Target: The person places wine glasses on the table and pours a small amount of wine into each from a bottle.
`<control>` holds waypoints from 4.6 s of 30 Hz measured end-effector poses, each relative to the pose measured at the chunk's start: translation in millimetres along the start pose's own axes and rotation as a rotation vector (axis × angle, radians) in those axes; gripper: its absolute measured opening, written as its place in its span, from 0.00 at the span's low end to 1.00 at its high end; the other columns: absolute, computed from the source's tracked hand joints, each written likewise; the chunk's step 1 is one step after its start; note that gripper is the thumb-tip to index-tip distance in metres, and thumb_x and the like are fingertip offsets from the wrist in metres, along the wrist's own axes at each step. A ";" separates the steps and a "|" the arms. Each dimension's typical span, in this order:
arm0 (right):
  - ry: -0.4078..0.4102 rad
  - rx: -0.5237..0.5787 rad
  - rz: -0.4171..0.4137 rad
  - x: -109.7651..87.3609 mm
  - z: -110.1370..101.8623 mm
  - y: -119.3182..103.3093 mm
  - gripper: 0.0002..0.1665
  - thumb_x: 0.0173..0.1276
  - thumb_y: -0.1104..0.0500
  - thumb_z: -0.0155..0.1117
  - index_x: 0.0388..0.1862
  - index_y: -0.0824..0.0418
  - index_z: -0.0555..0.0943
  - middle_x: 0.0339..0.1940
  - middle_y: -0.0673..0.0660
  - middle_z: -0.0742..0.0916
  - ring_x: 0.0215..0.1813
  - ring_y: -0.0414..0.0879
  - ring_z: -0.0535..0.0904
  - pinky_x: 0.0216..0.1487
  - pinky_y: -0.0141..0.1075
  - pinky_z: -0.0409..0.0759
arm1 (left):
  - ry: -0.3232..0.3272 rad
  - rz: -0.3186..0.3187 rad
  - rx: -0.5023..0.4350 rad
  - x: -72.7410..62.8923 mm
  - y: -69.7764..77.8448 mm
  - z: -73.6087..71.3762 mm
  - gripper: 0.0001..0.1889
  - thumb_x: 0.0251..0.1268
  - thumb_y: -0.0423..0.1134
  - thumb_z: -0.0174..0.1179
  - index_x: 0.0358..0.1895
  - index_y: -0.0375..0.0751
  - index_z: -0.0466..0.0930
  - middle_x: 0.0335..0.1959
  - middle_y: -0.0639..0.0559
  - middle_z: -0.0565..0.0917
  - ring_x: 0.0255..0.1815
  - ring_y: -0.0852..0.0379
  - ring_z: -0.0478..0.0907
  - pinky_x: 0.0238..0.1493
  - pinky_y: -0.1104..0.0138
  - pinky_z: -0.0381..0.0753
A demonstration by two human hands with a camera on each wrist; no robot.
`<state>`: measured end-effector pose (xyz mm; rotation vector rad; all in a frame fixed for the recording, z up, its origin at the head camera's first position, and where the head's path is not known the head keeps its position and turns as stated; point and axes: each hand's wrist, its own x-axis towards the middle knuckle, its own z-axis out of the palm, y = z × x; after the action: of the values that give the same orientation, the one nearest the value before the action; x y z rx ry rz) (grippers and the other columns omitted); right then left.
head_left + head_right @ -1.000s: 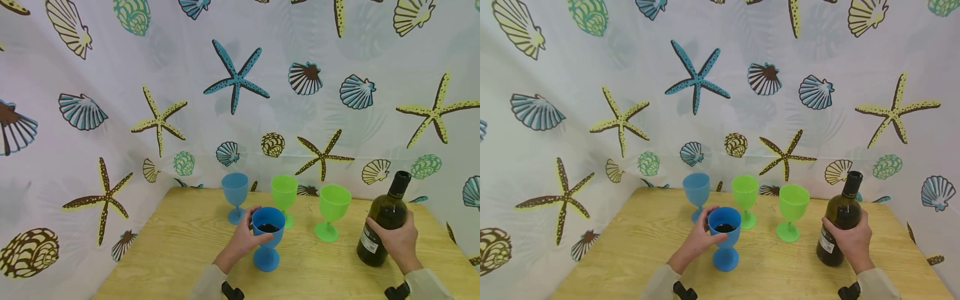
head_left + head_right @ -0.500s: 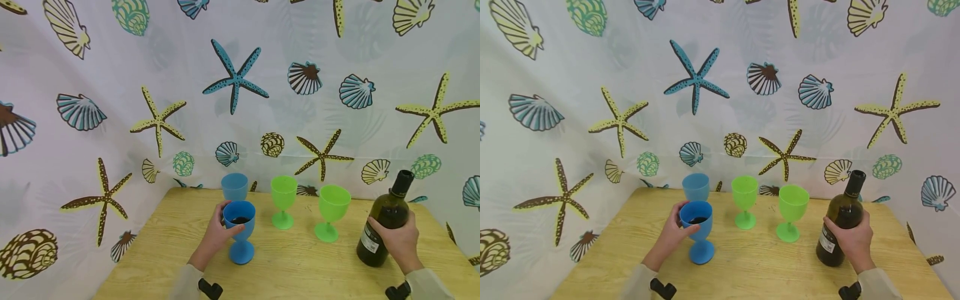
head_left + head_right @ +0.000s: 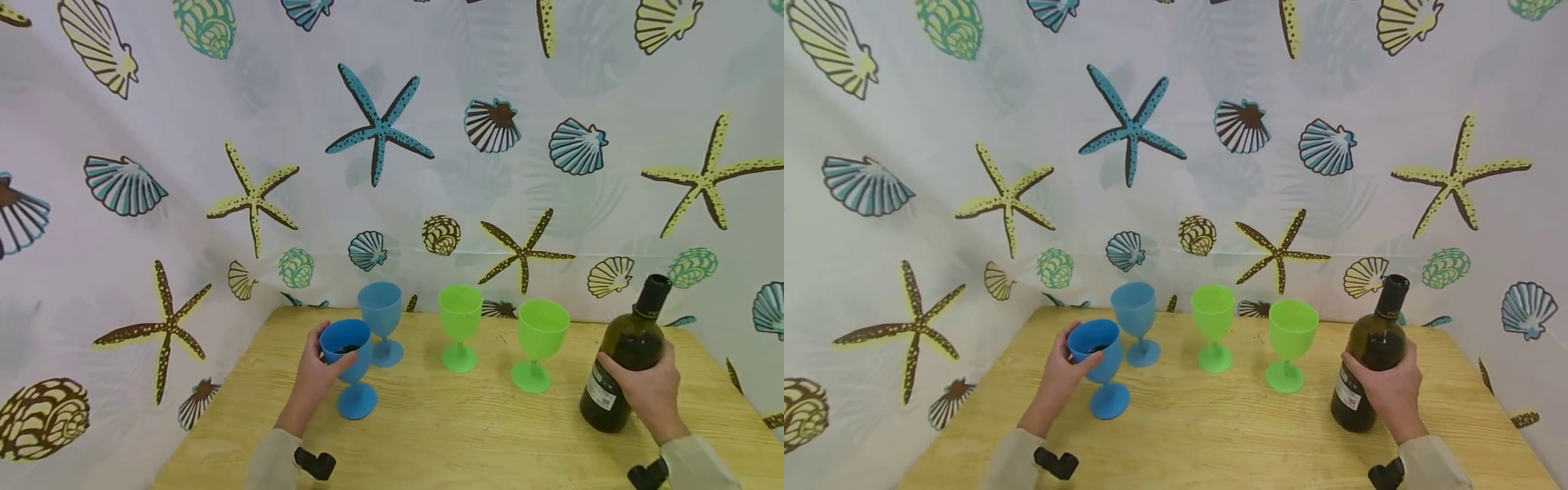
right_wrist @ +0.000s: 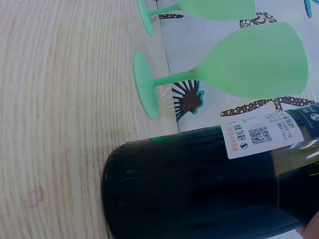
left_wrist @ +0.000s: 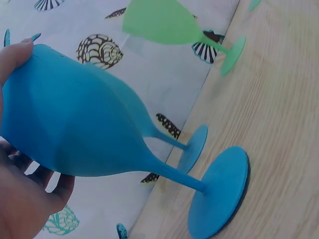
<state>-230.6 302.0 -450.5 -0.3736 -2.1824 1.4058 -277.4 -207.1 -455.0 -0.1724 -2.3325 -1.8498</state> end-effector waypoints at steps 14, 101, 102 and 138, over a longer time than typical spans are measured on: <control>0.025 -0.003 -0.027 -0.3 1.2 3.9 0.55 0.53 0.55 0.75 0.71 0.65 0.52 0.64 0.71 0.70 0.62 0.66 0.67 0.59 0.61 0.65 | 0.145 0.020 0.013 20.0 -13.9 -31.6 0.44 0.59 0.44 0.67 0.72 0.39 0.49 0.67 0.39 0.60 0.67 0.41 0.57 0.65 0.45 0.59; 0.020 0.022 -0.020 1.7 1.3 5.7 0.55 0.53 0.55 0.75 0.72 0.64 0.51 0.64 0.70 0.70 0.62 0.65 0.67 0.60 0.60 0.65 | 0.005 0.094 0.161 77.0 29.4 46.3 0.51 0.58 0.49 0.67 0.76 0.44 0.39 0.75 0.44 0.46 0.74 0.45 0.44 0.69 0.54 0.53; 0.022 0.026 -0.020 2.2 1.2 6.0 0.55 0.53 0.55 0.75 0.72 0.63 0.51 0.64 0.69 0.70 0.62 0.64 0.67 0.60 0.60 0.65 | 0.004 0.095 0.160 78.9 26.5 47.7 0.52 0.57 0.51 0.67 0.76 0.45 0.38 0.75 0.44 0.45 0.74 0.45 0.43 0.70 0.55 0.52; 0.005 0.034 -0.018 1.7 2.3 7.3 0.55 0.54 0.55 0.74 0.72 0.64 0.51 0.65 0.69 0.69 0.62 0.65 0.67 0.60 0.61 0.65 | 0.009 -0.002 0.134 96.6 -15.9 57.5 0.52 0.55 0.59 0.65 0.75 0.49 0.40 0.72 0.37 0.53 0.69 0.36 0.54 0.65 0.46 0.58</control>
<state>-233.6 304.2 -457.4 -0.3442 -2.1499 1.4281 -378.1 -155.6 -464.2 -0.1448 -2.4400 -1.6843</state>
